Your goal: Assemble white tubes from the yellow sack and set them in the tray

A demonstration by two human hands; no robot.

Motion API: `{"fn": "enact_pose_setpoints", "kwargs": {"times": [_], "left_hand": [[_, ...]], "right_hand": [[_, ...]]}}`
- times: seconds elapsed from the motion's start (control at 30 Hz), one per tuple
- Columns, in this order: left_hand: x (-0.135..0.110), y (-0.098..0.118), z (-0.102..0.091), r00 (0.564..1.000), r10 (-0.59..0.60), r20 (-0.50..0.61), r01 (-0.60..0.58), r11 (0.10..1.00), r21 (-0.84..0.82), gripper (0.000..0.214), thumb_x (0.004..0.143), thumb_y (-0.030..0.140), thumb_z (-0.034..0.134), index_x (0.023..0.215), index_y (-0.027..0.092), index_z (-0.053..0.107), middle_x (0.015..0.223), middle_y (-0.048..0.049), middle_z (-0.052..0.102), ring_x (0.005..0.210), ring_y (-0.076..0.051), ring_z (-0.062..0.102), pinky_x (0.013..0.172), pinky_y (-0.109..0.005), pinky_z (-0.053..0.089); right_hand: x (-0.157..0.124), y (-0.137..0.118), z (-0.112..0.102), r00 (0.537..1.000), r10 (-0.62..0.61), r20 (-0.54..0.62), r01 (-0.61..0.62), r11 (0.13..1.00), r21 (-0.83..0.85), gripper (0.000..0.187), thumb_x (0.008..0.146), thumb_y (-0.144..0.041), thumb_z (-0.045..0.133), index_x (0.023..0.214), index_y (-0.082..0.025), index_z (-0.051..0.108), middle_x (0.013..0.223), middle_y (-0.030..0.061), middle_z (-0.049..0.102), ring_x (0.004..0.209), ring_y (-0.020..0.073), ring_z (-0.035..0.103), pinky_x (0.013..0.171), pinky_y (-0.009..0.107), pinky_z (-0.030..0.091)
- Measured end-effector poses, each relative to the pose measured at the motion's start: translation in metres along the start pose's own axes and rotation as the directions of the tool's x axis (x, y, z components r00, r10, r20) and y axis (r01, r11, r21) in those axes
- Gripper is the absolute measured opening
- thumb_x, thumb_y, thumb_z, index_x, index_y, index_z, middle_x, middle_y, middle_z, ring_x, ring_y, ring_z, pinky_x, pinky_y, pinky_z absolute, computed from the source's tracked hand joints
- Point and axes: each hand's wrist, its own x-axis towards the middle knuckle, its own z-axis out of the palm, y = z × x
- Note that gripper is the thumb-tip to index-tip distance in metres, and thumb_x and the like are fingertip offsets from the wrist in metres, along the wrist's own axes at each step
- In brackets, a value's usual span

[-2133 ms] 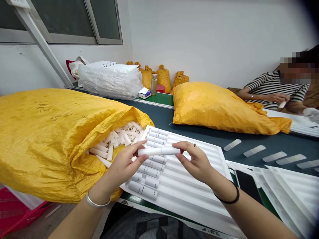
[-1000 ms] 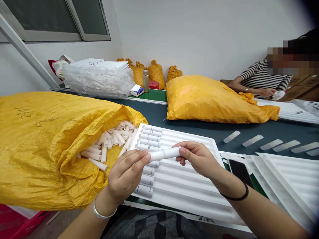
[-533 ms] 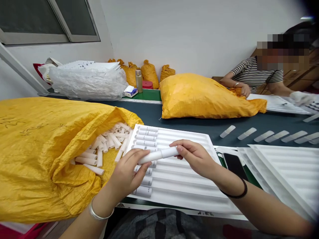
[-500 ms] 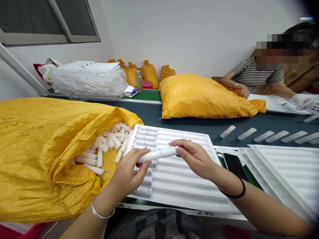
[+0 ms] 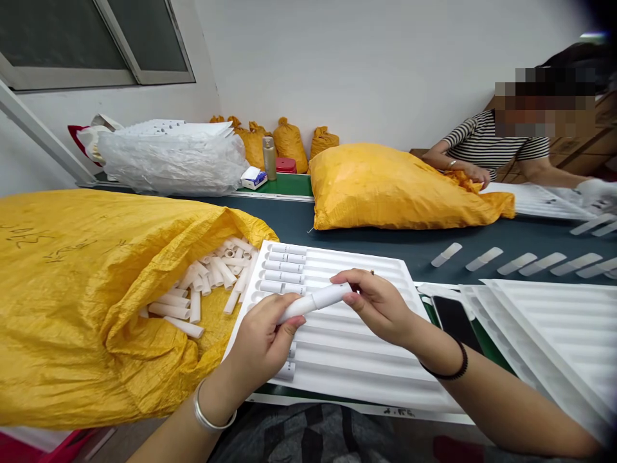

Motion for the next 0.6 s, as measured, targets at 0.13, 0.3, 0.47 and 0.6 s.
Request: {"fn": "enact_pose_setpoints", "kwargs": {"times": [0.13,0.3,0.47,0.6], "left_hand": [[-0.001,0.003,0.001,0.995,0.098,-0.027,-0.095,0.991,0.098,0.027,0.089,0.017,0.051,0.116,0.016,0.056,0.096,-0.0081,0.067,0.087,-0.018,0.061,0.077,-0.029,0.049],[-0.004,0.007,0.010,0.988,0.151,0.005,-0.151,0.983,0.105,0.027,0.090,0.017,0.050,0.116,0.018,0.054,0.097,-0.0086,0.067,0.088,-0.019,0.063,0.076,-0.029,0.052],[-0.014,-0.030,0.019,0.973,0.169,0.156,-0.209,0.934,0.289,0.052,0.091,0.033,0.052,0.139,0.020,0.037,0.116,-0.0130,0.065,0.101,-0.024,0.065,0.083,-0.035,0.056],[-0.019,-0.077,-0.019,0.997,-0.009,-0.081,0.055,0.808,0.586,0.066,0.089,0.046,0.051,0.145,0.023,0.027,0.131,-0.0162,0.055,0.116,-0.038,0.057,0.086,-0.055,0.053]], "right_hand": [[-0.001,-0.005,0.001,0.999,0.054,0.006,-0.054,0.998,0.041,0.020,0.095,-0.028,0.050,0.114,-0.022,0.056,0.099,0.0058,0.066,0.084,0.0160,0.063,0.074,0.027,0.050],[-0.012,-0.013,0.003,0.999,-0.017,0.044,0.017,1.000,0.006,0.023,0.096,-0.026,0.047,0.117,-0.020,0.055,0.099,0.0078,0.067,0.088,0.0168,0.064,0.077,0.028,0.052],[-0.017,0.025,0.006,0.953,0.221,0.206,-0.137,0.924,-0.357,0.013,0.086,-0.026,0.063,0.097,-0.021,0.067,0.091,0.0071,0.068,0.087,0.0201,0.062,0.081,0.033,0.050],[-0.003,0.097,-0.044,0.807,0.574,-0.138,-0.555,0.660,-0.506,0.014,0.088,-0.025,0.060,0.097,-0.016,0.066,0.100,0.0111,0.065,0.098,0.0213,0.059,0.090,0.036,0.047]]}}
